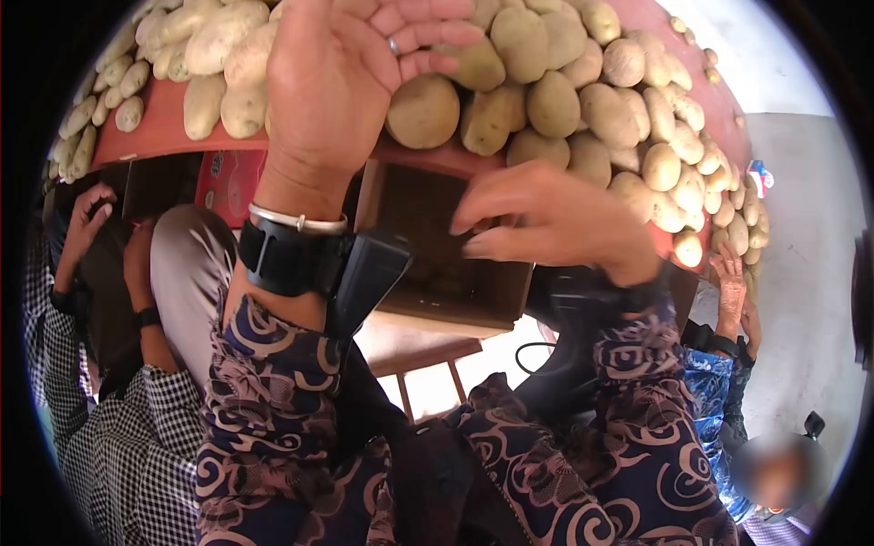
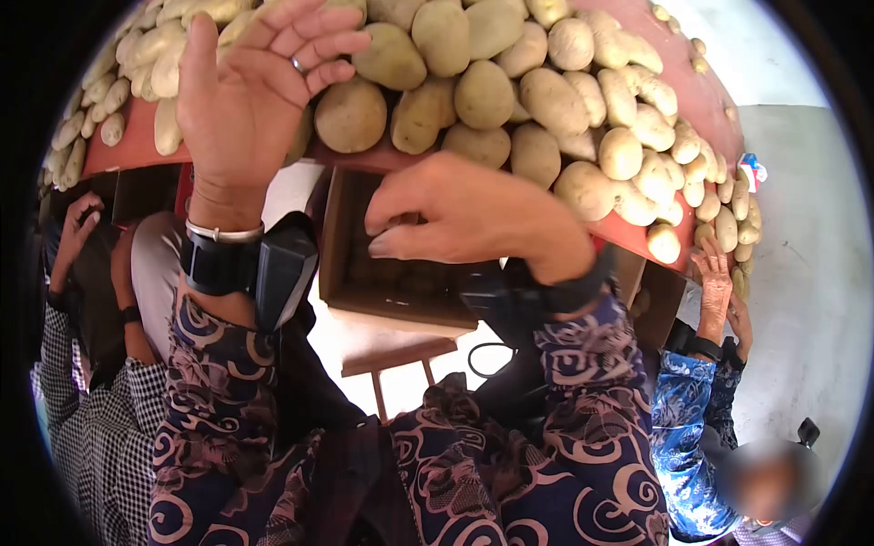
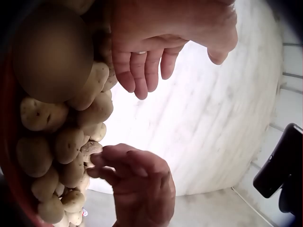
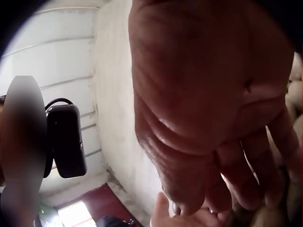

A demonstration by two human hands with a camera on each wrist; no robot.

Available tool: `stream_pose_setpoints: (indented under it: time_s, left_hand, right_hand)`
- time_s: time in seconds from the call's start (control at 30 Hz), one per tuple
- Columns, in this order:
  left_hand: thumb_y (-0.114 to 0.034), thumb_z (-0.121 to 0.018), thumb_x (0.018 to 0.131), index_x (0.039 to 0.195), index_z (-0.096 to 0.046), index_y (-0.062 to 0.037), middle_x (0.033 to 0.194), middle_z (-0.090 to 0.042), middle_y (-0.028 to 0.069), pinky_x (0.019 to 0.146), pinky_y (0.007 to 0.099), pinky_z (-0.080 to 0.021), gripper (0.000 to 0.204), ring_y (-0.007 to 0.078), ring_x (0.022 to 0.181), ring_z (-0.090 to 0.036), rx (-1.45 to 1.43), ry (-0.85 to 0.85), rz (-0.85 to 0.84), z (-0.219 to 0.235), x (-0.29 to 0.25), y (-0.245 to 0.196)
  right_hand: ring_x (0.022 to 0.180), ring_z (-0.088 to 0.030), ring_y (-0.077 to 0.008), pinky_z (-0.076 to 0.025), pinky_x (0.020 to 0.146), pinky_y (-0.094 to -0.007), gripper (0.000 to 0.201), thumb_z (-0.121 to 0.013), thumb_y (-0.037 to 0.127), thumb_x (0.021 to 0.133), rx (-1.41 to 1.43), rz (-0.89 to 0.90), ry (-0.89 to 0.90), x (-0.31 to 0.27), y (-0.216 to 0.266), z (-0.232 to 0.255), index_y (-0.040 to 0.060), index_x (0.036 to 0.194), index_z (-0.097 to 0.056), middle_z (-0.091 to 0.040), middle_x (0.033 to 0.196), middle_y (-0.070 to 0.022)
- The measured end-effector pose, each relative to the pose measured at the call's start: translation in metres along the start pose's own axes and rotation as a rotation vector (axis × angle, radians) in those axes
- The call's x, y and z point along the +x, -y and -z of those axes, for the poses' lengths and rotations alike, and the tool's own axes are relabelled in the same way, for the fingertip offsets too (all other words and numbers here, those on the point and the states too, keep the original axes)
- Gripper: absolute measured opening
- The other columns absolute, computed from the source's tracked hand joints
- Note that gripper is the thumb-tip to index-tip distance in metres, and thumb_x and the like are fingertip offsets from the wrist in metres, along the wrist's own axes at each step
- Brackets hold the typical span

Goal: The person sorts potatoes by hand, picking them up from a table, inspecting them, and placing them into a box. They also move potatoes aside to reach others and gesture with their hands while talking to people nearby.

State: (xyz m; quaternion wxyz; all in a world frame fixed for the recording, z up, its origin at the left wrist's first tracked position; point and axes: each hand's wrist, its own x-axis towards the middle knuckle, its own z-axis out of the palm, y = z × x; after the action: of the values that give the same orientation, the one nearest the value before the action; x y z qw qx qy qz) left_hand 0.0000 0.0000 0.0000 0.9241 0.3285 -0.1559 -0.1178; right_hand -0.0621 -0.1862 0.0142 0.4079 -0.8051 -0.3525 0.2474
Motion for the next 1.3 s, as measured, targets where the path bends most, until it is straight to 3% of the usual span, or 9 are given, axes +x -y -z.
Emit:
stream_pose_setpoints:
  time_s: [0.23,0.43,0.5,0.63,0.73,0.87,0.93,1.07,1.3]
  left_hand:
    - [-0.063,-0.024,0.085,0.109,-0.051,0.0020,0.095,-0.060,0.0147,0.076,0.0345,-0.044,0.074,0.0259,0.086,-0.059,-0.007,0.029,0.027,-0.004,-0.001,-0.005]
    - [-0.063,-0.022,0.085,0.112,-0.048,0.0027,0.098,-0.059,0.0166,0.077,0.0348,-0.042,0.076,0.0267,0.088,-0.058,-0.005,0.070,0.061,0.000,-0.006,-0.008]
    - [-0.063,-0.022,0.085,0.113,-0.048,0.0030,0.100,-0.058,0.0172,0.078,0.0350,-0.042,0.077,0.0270,0.089,-0.057,0.004,0.088,0.069,0.003,-0.007,-0.009]
    - [-0.064,-0.021,0.085,0.115,-0.046,0.0035,0.102,-0.057,0.0185,0.079,0.0352,-0.041,0.078,0.0275,0.090,-0.056,0.009,0.112,0.083,0.008,-0.007,-0.010]
    - [-0.064,-0.020,0.085,0.117,-0.045,0.0038,0.104,-0.056,0.0194,0.079,0.0354,-0.040,0.079,0.0279,0.091,-0.056,0.030,0.118,0.093,0.002,-0.008,-0.011]
    - [-0.064,-0.019,0.085,0.119,-0.043,0.0043,0.106,-0.055,0.0207,0.080,0.0356,-0.039,0.080,0.0284,0.093,-0.055,0.043,0.137,0.090,0.006,-0.012,-0.016]
    - [-0.064,-0.018,0.085,0.120,-0.042,0.0046,0.108,-0.054,0.0214,0.081,0.0358,-0.039,0.081,0.0287,0.093,-0.054,0.062,0.179,0.083,0.008,-0.010,-0.015]
    - [-0.064,-0.017,0.085,0.115,-0.046,0.0050,0.103,-0.056,0.0207,0.078,0.0348,-0.039,0.080,0.0276,0.089,-0.055,0.116,0.129,0.037,-0.005,-0.012,-0.007]
    - [-0.061,-0.018,0.087,0.107,-0.048,0.0066,0.097,-0.059,0.0176,0.075,0.0323,-0.042,0.076,0.0250,0.084,-0.058,0.159,0.053,-0.009,-0.010,-0.013,0.000]
  right_hand:
    - [0.083,-0.058,-0.0274,-0.045,0.075,-0.0358,0.028,-0.059,0.021,0.076,-0.323,-0.613,0.393,0.012,-0.154,-0.097,0.0019,0.096,-0.058,-0.060,0.087,-0.0155]
    - [0.092,-0.055,-0.0227,-0.045,0.077,-0.0314,0.019,-0.055,0.013,0.074,-0.173,-0.482,0.221,-0.026,-0.202,-0.157,0.0046,0.090,-0.058,-0.059,0.092,-0.0117]
    - [0.095,-0.054,-0.0211,-0.045,0.078,-0.0299,0.016,-0.053,0.010,0.073,-0.304,-0.548,0.080,-0.131,-0.196,-0.121,0.0055,0.088,-0.058,-0.059,0.094,-0.0104]
    - [0.102,-0.052,-0.0180,-0.044,0.080,-0.0269,0.015,-0.050,0.004,0.071,-0.944,-0.907,-0.115,-0.496,-0.178,0.030,0.0073,0.084,-0.058,-0.058,0.098,-0.0078]
    - [0.104,-0.051,-0.0169,-0.043,0.083,-0.0253,0.016,-0.048,0.007,0.081,-1.139,-0.743,-0.106,-0.529,-0.213,0.029,0.0103,0.092,-0.059,-0.057,0.101,-0.0083]
    - [0.103,-0.051,-0.0184,-0.043,0.082,-0.0267,0.021,-0.052,0.012,0.078,-1.098,-0.907,-0.295,-0.462,-0.183,0.008,0.0088,0.098,-0.056,-0.056,0.102,-0.0098]
    - [0.103,-0.051,-0.0192,-0.043,0.082,-0.0275,0.025,-0.054,0.014,0.076,-0.696,-0.809,-0.323,-0.332,-0.170,-0.051,0.0080,0.101,-0.055,-0.055,0.103,-0.0105]
    - [0.102,-0.052,-0.0207,-0.043,0.082,-0.0289,0.036,-0.059,0.019,0.073,-0.016,-0.437,0.202,-0.034,-0.209,-0.207,0.0065,0.106,-0.052,-0.055,0.105,-0.0120]
    - [0.100,-0.052,-0.0234,-0.043,0.081,-0.0315,0.057,-0.066,0.027,0.068,-0.059,-0.665,0.593,-0.011,-0.249,-0.204,0.0038,0.116,-0.047,-0.053,0.107,-0.0146]
